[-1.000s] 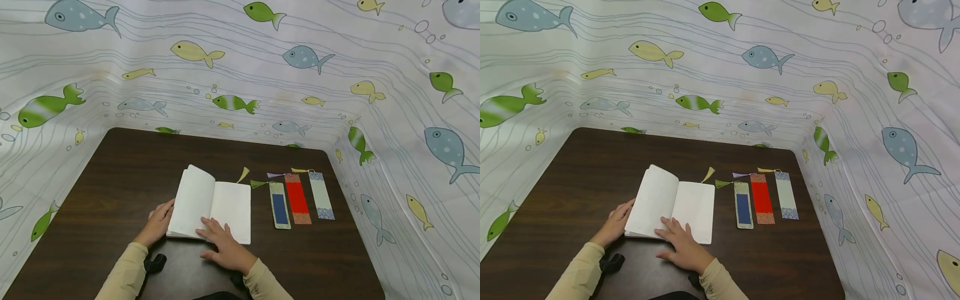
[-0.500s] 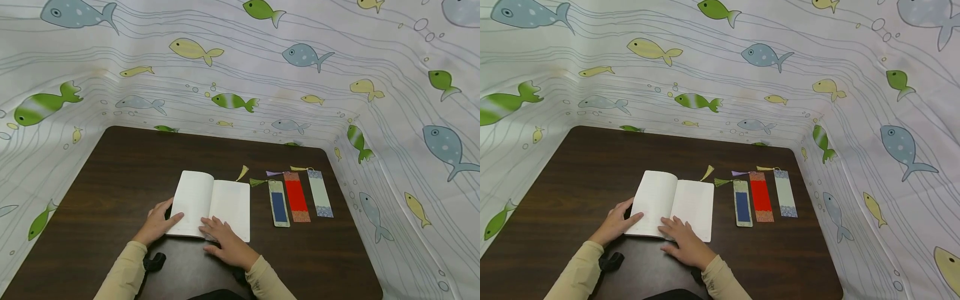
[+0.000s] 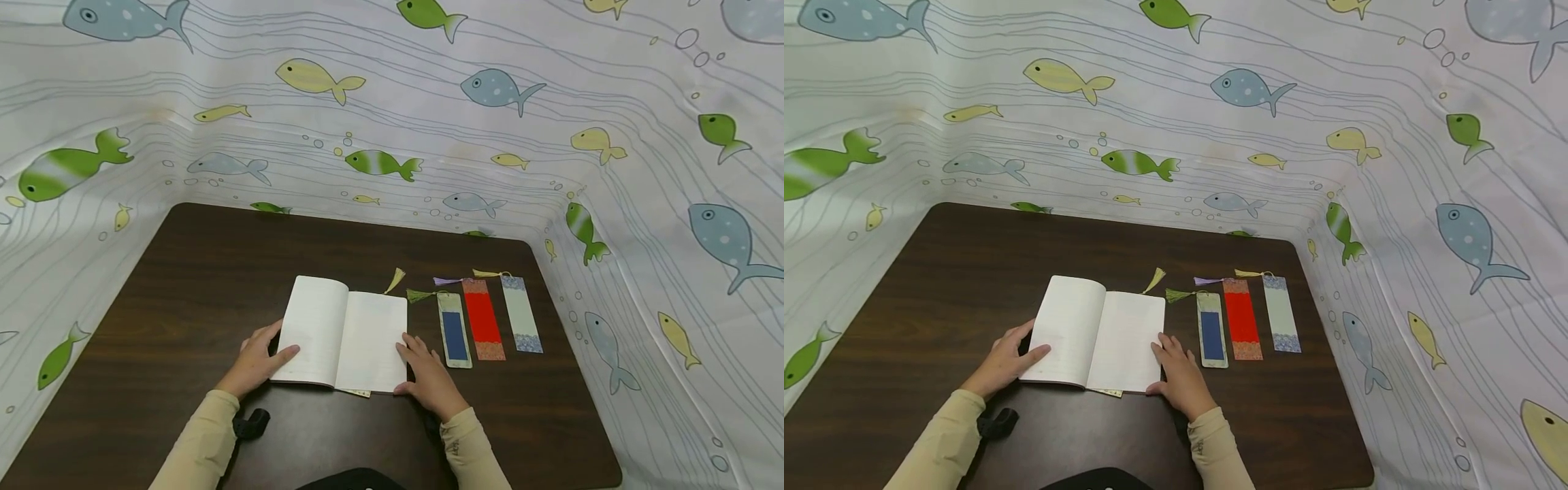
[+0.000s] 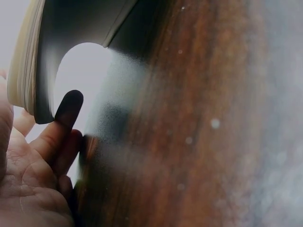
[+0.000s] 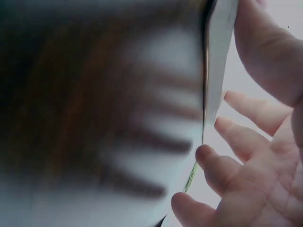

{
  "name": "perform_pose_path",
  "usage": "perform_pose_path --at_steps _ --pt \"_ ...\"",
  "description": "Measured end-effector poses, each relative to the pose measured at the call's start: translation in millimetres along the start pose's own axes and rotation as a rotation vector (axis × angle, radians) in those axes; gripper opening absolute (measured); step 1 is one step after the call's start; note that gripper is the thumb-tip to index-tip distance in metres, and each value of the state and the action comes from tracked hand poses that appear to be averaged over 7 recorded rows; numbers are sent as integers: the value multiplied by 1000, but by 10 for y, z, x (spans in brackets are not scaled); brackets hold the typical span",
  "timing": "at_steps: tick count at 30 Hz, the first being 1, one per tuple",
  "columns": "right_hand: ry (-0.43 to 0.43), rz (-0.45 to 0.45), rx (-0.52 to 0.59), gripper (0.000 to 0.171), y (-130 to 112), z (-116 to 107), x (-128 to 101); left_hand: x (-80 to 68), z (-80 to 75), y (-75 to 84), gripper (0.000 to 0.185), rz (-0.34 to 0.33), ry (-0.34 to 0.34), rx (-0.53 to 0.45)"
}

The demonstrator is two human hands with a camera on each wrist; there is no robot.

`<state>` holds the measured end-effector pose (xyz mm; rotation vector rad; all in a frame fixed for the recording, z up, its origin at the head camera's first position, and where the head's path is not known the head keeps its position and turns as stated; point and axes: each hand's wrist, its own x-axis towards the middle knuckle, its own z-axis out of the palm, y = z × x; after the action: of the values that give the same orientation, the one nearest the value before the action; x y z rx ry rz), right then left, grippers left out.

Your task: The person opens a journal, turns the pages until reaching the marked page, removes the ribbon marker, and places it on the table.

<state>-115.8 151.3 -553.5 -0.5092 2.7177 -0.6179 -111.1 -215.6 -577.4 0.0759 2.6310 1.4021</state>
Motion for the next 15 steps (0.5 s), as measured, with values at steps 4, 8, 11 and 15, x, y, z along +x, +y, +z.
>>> perform_pose_path --at_steps 4,8,11,15 --pt "64 -39 -55 83 19 10 7 3 3 -4 80 1 1 3" --pt "185 -85 -139 70 21 48 29 -1 11 4 81 -9 -4 6" --pt "274 -102 -176 55 15 72 67 -3 11 10 82 -18 -6 14" --pt "318 -83 -157 32 -22 79 115 -3 12 11 81 -11 -4 19"
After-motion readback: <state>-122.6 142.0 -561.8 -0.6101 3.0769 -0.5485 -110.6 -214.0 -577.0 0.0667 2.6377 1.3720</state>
